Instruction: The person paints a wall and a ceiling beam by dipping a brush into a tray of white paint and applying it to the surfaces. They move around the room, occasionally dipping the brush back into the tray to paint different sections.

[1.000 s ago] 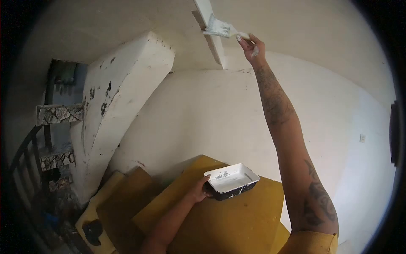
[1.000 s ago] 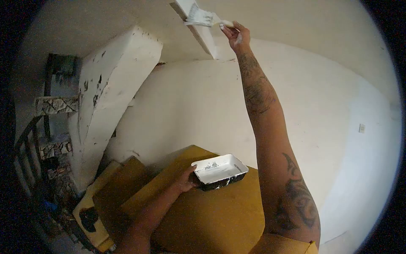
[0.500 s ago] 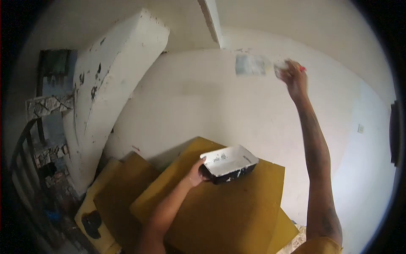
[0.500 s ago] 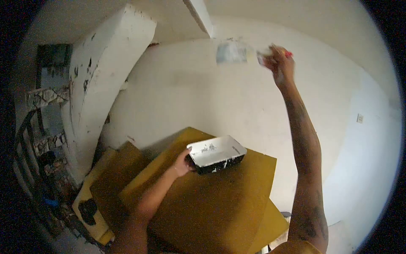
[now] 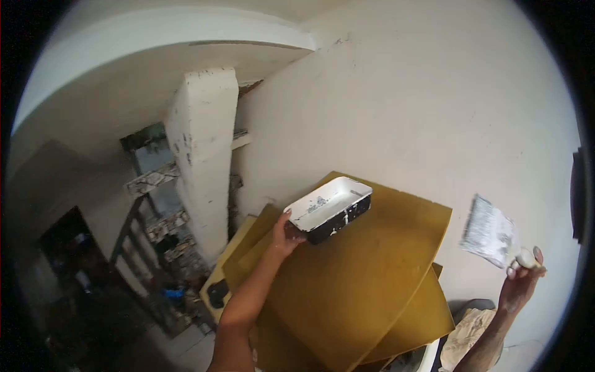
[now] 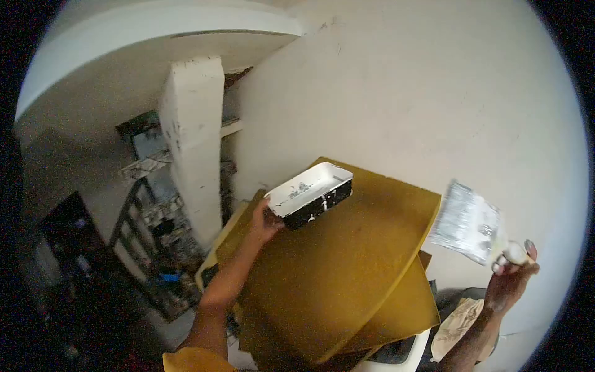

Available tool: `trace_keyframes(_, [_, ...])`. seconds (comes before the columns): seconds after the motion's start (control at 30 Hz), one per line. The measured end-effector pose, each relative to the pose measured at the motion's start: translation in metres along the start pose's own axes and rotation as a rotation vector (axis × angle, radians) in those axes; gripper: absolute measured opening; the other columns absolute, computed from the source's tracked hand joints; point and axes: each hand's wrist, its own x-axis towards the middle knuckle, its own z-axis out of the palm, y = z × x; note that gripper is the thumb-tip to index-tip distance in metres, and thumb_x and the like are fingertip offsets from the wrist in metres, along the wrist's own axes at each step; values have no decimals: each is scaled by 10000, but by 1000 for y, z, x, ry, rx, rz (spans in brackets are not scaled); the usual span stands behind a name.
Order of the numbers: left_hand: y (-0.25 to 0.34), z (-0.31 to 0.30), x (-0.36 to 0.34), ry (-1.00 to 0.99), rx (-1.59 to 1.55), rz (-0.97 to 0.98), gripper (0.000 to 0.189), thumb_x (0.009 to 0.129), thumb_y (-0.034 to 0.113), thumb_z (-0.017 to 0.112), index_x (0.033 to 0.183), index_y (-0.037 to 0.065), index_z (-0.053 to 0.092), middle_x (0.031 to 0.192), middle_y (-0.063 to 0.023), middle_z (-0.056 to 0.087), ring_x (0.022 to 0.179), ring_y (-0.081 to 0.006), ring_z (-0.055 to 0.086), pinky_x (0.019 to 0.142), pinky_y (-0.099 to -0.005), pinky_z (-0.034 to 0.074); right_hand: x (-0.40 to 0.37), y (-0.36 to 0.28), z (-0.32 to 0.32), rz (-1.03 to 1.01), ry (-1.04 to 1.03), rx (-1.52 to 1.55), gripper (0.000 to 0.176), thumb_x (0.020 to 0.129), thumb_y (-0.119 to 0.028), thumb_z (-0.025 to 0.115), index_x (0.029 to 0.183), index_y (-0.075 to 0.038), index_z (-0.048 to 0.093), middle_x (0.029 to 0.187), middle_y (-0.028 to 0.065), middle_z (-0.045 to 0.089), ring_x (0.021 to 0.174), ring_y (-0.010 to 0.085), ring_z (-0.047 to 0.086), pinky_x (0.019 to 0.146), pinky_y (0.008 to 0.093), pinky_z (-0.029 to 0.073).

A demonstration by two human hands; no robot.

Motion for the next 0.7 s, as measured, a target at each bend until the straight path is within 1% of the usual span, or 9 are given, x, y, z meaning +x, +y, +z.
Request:
trace_keyframes(0.03, [5, 2, -18, 95, 43, 40, 525, 747, 486, 577, 1140, 148, 494, 1043, -56, 551, 871, -206, 503, 623, -345, 387, 4, 3, -21, 60, 65, 87, 519, 927, -465, 394, 1259, -66, 380, 1011, 106, 542, 841, 157, 519, 662, 252, 454])
trace_keyframes(0.13, [13, -23, -104, 92, 107, 62, 449, 792, 447, 548, 1123, 148, 502, 974, -38, 585, 788, -178, 541, 537, -303, 364, -33, -1, -97, 63, 138, -83, 507, 899, -377, 514, 1245, -23, 406, 1070, 96, 547, 954, 176, 529, 793, 293, 469])
trace_keyframes(0.2, [7, -32, -168, 188, 78, 91, 427, 808, 437, 530, 1122, 149, 506, 973, -33, 605, 777, -171, 561, 515, -289, 359, -65, -19, -124, -423, -11, -1021, 486, 915, -271, 514, 1296, -9, 364, 1185, 140, 490, 1067, 227, 487, 934, 338, 384])
trace_keyframes(0.3, [0, -13, -243, 221, 60, 147, 424, 820, 432, 516, 1132, 146, 510, 1006, -40, 620, 826, -168, 589, 504, -287, 375, -69, -30, -147, -304, 40, -913, 488, 925, -237, 495, 1311, 16, 335, 1243, 167, 446, 1106, 256, 464, 967, 363, 348])
trace_keyframes(0.43, [-20, 42, -327, 564, 35, 157, 457, 812, 433, 532, 1153, 130, 508, 1022, -47, 619, 799, -167, 610, 448, -270, 399, -80, -54, -173, -53, 26, -981, 501, 925, -227, 492, 1315, 36, 319, 1259, 187, 434, 1123, 273, 453, 972, 379, 341])
trace_keyframes(0.47, [-26, 20, -344, 513, 52, 163, 473, 805, 422, 549, 1170, 123, 507, 1036, -51, 613, 814, -182, 617, 432, -274, 417, -83, -53, -175, -27, 16, -984, 497, 925, -222, 490, 1315, 35, 321, 1259, 189, 436, 1125, 272, 453, 975, 380, 340])
trace_keyframes(0.57, [-32, 40, -384, 493, -49, 177, 486, 801, 412, 561, 1187, 123, 500, 1053, -49, 607, 821, -184, 623, 392, -262, 401, -91, -56, -179, 17, 1, -984, 483, 924, -205, 486, 1313, 35, 327, 1260, 194, 440, 1130, 269, 454, 984, 382, 334])
trace_keyframes(0.6, [-33, 45, -381, 477, -48, 264, 489, 806, 397, 557, 1197, 112, 488, 1100, -60, 588, 904, -212, 609, 531, -306, 489, -87, -55, -178, 30, -10, -993, 479, 924, -200, 485, 1312, 34, 329, 1261, 196, 442, 1131, 268, 454, 987, 382, 333])
trace_keyframes(0.7, [-38, 59, -384, 502, -89, 356, 485, 812, 366, 553, 1209, 97, 476, 1153, -82, 561, 1013, -240, 569, 776, -373, 497, -86, -47, -176, 56, -35, -992, 466, 924, -183, 481, 1310, 34, 335, 1261, 202, 446, 1136, 265, 454, 997, 384, 327])
